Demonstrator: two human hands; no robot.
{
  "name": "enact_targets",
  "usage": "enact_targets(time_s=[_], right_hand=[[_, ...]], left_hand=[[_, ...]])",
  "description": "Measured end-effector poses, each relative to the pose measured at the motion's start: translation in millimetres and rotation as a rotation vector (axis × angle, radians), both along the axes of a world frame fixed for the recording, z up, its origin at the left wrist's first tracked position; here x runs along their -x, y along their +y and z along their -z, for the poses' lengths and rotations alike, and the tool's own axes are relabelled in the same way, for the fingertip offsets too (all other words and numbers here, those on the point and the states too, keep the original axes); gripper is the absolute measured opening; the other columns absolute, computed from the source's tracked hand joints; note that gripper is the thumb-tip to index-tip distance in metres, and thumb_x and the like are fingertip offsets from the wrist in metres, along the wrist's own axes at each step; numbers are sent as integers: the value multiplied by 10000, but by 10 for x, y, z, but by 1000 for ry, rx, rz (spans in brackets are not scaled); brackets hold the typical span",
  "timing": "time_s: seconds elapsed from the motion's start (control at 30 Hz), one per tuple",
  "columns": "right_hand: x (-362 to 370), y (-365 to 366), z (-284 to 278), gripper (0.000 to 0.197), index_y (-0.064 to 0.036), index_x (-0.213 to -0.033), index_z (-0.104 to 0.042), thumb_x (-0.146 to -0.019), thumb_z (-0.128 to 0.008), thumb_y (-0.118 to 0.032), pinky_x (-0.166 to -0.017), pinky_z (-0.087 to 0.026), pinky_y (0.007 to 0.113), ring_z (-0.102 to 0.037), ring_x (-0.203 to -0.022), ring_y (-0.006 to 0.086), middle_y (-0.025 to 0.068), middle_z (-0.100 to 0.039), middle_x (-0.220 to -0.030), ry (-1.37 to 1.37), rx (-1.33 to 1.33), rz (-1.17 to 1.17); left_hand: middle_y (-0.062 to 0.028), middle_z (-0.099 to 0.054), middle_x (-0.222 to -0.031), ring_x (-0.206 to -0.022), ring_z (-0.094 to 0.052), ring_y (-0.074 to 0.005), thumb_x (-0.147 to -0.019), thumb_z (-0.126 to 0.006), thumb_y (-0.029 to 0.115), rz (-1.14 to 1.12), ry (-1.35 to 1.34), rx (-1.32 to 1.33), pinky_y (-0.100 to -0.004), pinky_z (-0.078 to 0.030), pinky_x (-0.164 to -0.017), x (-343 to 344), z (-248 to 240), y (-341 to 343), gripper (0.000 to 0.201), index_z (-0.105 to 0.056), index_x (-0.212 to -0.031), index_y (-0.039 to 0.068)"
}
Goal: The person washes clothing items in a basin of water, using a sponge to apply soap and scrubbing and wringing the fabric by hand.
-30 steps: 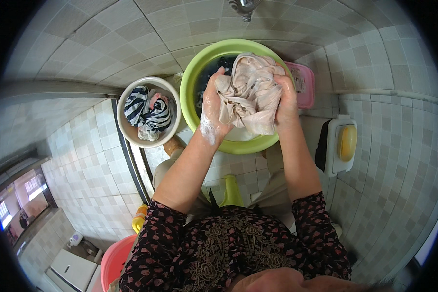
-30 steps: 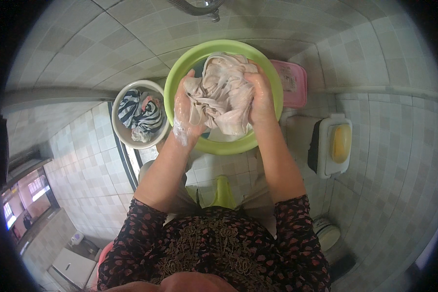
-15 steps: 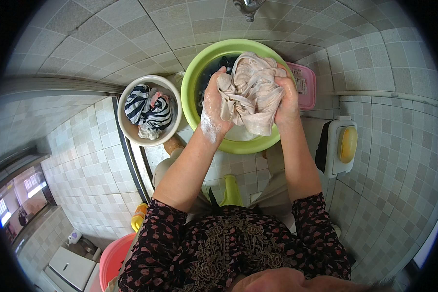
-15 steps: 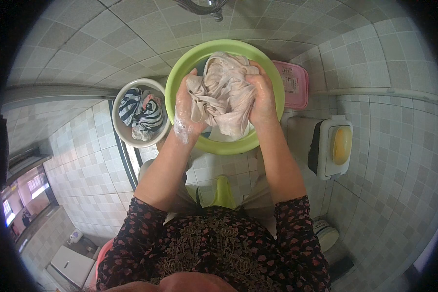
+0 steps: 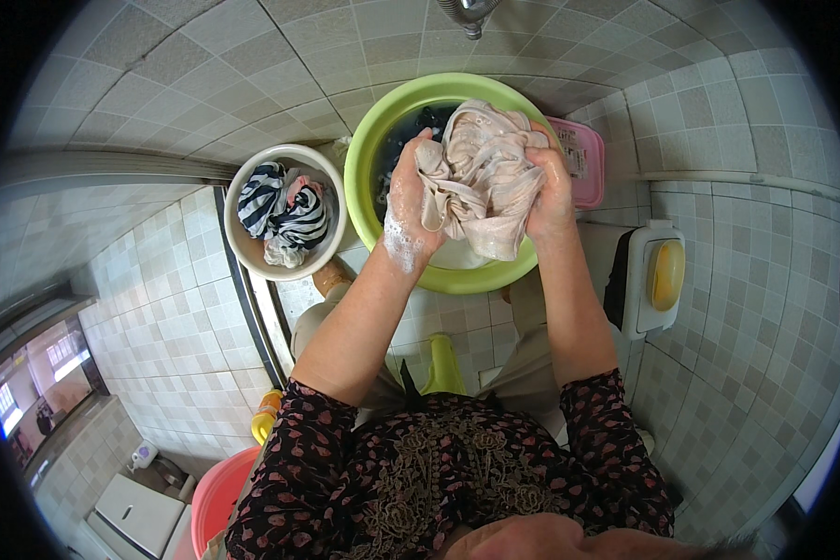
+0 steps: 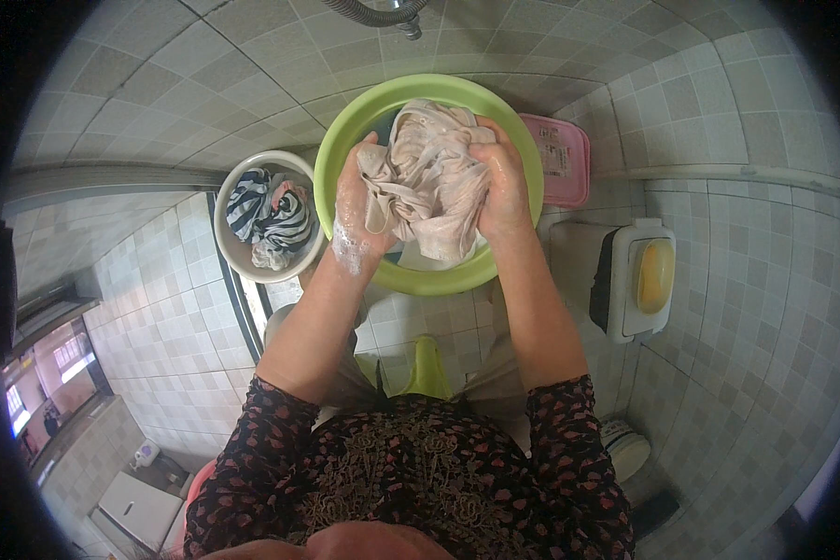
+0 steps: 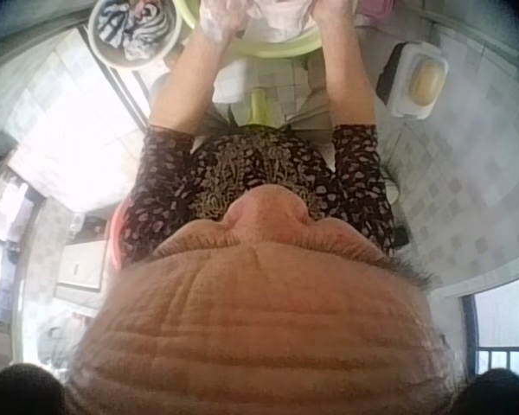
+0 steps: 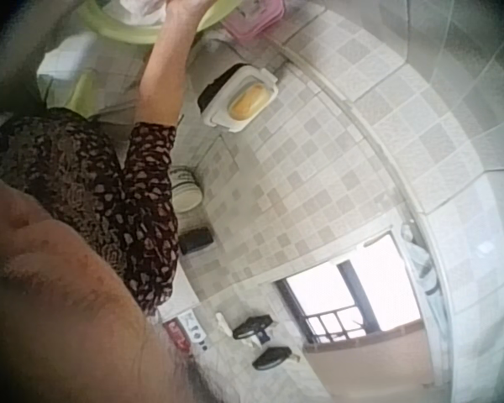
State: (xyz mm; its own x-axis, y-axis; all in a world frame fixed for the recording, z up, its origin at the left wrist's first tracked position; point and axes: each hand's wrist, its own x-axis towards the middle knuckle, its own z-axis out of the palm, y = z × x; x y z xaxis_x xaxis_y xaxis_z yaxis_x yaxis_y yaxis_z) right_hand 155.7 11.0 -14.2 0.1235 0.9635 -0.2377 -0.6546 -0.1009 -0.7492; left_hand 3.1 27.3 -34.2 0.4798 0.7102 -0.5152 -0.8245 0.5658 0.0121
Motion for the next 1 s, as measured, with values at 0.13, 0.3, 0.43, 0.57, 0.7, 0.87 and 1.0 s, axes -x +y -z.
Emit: enact_targets(time_s=[0.13, 0.3, 0.43, 0.57, 0.7, 0.87, 1.0], right_hand=[[-8, 0, 23, 423, 59, -1133, -505, -747, -487, -115, -916, -443, 360, -566, -985, 230, 151, -571, -1064, 0, 5, 2], [-38, 7, 38, 407, 56, -1120, -515, -750, -487, -111, -909, -442, 351, -564, -982, 225, 145, -575, -1052, -3, -3, -6], [-40, -6, -4, 377, 52, -1116, -517, -766, -497, -89, -883, -444, 317, -559, -972, 202, 131, -575, -1045, -149, 52, -69], [64, -8, -73, 326, 37, -1128, -516, -854, -517, -141, -866, -444, 290, -556, -982, 187, 116, -563, -1075, -345, 62, -47], [95, 15, -110, 371, 11, -1187, -495, -930, -505, -256, -920, -425, 312, -536, -1055, 181, 115, -553, -1146, -316, 118, 46], [7, 4, -49, 567, -37, -1325, -404, -944, -457, -452, -1018, -353, 355, -468, -1182, 202, 98, -483, -1296, -48, 186, -147], [87, -82, -85, 700, -41, -1410, -283, -936, -398, -542, -1068, -302, 357, -385, -1272, 214, 81, -374, -1413, -51, 281, -296]], left_hand=[[-181, -604, -1118, -991, -599, -309, -917, -459, 381, 36, 25, -66, -413, -465, -917, 10, 18, 1, 485, -527, -1163, -31], [-171, -594, -1142, -998, -602, -291, -917, -476, 413, 96, -72, -105, -412, -467, -922, 16, -108, -8, 510, -511, -1187, -18], [-128, -603, -1126, -975, -617, -233, -911, -522, 440, 205, 96, -217, -366, -517, -854, -55, -228, -97, 509, -505, -1214, 31], [-100, -626, -1030, -862, -636, -216, -927, -503, 277, 219, 77, -268, -341, -545, -759, -29, -41, -102, 317, -534, -1140, 44], [-93, -613, -1048, -896, -619, -194, -934, -454, 179, 93, -19, -315, -322, -523, -791, 46, -57, -43, 277, -532, -1156, 33], [-107, -594, -1117, -995, -597, -207, -954, -415, 154, -40, 17, -297, -326, -498, -868, 162, -66, 3, 307, -495, -1220, 24], [-106, -590, -1125, -999, -597, -210, -960, -408, 159, -77, 2, -261, -345, -502, -870, 207, -69, 47, 310, -486, -1237, 44]])
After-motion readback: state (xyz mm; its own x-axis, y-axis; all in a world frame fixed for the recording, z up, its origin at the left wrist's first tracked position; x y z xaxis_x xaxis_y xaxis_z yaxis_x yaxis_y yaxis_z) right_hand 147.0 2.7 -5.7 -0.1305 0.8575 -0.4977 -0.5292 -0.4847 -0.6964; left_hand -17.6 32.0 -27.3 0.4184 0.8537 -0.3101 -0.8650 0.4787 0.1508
